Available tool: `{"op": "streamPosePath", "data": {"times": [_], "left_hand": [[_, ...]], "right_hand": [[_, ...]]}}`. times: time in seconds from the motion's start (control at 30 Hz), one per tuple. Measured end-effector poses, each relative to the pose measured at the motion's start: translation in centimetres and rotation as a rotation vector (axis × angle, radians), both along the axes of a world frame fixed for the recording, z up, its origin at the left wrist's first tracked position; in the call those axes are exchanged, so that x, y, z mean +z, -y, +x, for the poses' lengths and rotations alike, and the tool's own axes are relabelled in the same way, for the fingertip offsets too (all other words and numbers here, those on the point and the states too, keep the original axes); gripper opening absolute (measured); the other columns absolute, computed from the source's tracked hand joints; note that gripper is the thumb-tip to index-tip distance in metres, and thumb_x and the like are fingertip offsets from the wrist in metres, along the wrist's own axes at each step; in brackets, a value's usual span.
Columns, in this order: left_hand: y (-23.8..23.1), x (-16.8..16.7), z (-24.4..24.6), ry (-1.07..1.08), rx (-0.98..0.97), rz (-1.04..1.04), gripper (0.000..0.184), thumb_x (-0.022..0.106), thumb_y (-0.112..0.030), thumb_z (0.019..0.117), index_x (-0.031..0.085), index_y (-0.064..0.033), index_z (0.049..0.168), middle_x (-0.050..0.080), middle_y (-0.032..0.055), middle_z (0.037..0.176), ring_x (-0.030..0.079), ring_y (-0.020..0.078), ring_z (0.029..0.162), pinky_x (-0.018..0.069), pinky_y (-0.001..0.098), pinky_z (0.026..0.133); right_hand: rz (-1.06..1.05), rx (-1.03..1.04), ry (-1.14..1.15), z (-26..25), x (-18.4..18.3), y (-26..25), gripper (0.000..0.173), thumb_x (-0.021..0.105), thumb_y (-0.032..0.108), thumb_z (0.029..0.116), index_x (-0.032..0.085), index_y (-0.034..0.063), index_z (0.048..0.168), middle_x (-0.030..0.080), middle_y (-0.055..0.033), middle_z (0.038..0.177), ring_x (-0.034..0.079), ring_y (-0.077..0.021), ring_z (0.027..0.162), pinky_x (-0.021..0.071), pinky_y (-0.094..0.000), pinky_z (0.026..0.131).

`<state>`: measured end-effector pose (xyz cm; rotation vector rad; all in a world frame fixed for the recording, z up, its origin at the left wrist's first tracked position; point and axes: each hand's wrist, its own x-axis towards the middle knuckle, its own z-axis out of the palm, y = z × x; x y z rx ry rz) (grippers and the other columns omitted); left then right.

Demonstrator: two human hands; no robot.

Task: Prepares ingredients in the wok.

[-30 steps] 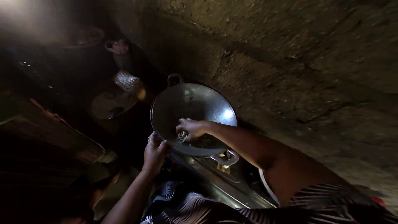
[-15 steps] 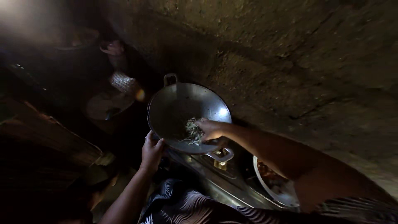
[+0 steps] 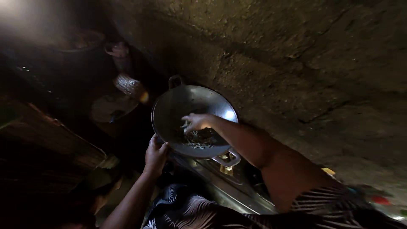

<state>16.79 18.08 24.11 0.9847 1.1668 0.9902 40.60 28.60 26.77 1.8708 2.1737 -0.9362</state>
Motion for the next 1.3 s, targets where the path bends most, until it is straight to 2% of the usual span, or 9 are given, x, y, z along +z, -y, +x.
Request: {"op": "streamPosePath", "data": {"times": [0.07,0.23,0.4,0.53,0.83,1.0,1.07,1.17,1.3], "left_hand": [[0.0,-0.1,-0.2,0.001,-0.004,0.007,0.057,0.06,-0.003,0.1002,0.035,-0.0043,0.152,0.067,0.0164,0.11,0.071,0.0181,0.083,0.0615,0.0323,0.072],[0.0,-0.3,-0.1,0.007,0.008,-0.011,0.058,0.062,-0.004,0.0997,0.037,-0.0059,0.152,0.068,0.016,0.104,0.072,0.0196,0.08,0.0624,0.033,0.07],[0.1,-0.1,-0.1,0.017,0.004,-0.005,0.059,0.061,-0.004,0.0999,0.035,-0.0058,0.153,0.068,0.0168,0.108,0.072,0.0193,0.082,0.0621,0.0331,0.072],[0.1,-0.2,-0.1,0.017,0.003,0.014,0.06,0.061,-0.004,0.0997,0.034,-0.0052,0.154,0.066,0.0172,0.111,0.071,0.0187,0.084,0.0613,0.0331,0.074],[0.1,0.0,0.0,0.038,0.008,0.003,0.058,0.059,-0.002,0.1005,0.034,-0.004,0.153,0.067,0.0165,0.107,0.071,0.0184,0.081,0.062,0.032,0.072],[0.0,-0.1,0.0,0.026,0.014,0.008,0.057,0.06,-0.002,0.0999,0.035,-0.0037,0.152,0.067,0.0165,0.107,0.071,0.0177,0.081,0.0613,0.0311,0.071],[0.0,0.0,0.0,0.033,0.015,0.012,0.057,0.059,-0.001,0.0999,0.035,-0.0029,0.151,0.067,0.0162,0.106,0.071,0.0173,0.08,0.0614,0.0308,0.071],[0.0,-0.3,-0.1,0.035,0.007,0.004,0.057,0.06,-0.002,0.0999,0.036,-0.0042,0.151,0.068,0.0162,0.105,0.071,0.0187,0.08,0.0617,0.0324,0.071],[-0.1,-0.4,-0.2,0.027,0.01,0.008,0.055,0.061,-0.003,0.0995,0.038,-0.0043,0.15,0.069,0.0156,0.102,0.071,0.0183,0.077,0.0616,0.0318,0.07]], "right_hand": [[0.038,0.065,0.104,-1.1,-1.3,1.7,0.069,0.084,0.02,0.0844,0.057,0.0162,0.147,0.032,-0.0323,0.159,0.048,-0.0556,0.132,0.0447,-0.0717,0.101],[0.15,0.014,0.132,1.1,0.4,0.3,0.051,0.068,-0.003,0.0915,0.059,0.0107,0.14,0.067,-0.0249,0.125,0.065,-0.0449,0.116,0.052,-0.0644,0.097],[0.058,-0.054,0.068,3.3,3.7,0.4,0.045,0.056,0.017,0.1062,0.05,0.0072,0.15,0.062,-0.0239,0.138,0.059,-0.041,0.129,0.0438,-0.0617,0.109],[-0.024,-0.043,0.161,4.4,1.5,4.8,0.077,0.081,0.038,0.0901,0.047,0.0021,0.149,0.062,-0.0285,0.133,0.061,-0.0455,0.123,0.0461,-0.0655,0.105],[0.263,-0.135,-0.097,-0.5,1.0,1.7,0.053,0.06,-0.007,0.0937,0.053,0.0093,0.144,0.067,-0.0238,0.127,0.066,-0.0427,0.117,0.052,-0.0629,0.099],[0.046,-0.032,0.049,0.6,-0.3,-0.5,0.067,0.067,0.045,0.0994,0.046,0.0151,0.155,0.053,-0.0248,0.149,0.051,-0.0446,0.137,0.0403,-0.0656,0.112],[0.013,-0.006,0.111,-0.3,-1.2,1.1,0.075,0.082,0.031,0.088,0.048,0.0201,0.154,0.038,-0.0341,0.155,0.043,-0.0569,0.137,0.0404,-0.0736,0.106],[0.084,0.036,0.188,0.5,-2.2,1.2,0.07,0.08,0.002,0.0807,0.056,0.0159,0.145,0.062,-0.0282,0.132,0.062,-0.0486,0.119,0.0513,-0.0667,0.097],[0.076,-0.007,0.224,1.5,2.8,0.7,0.056,0.065,-0.001,0.0937,0.055,0.014,0.146,0.067,-0.0234,0.129,0.064,-0.0443,0.12,0.0501,-0.0646,0.099]]}}
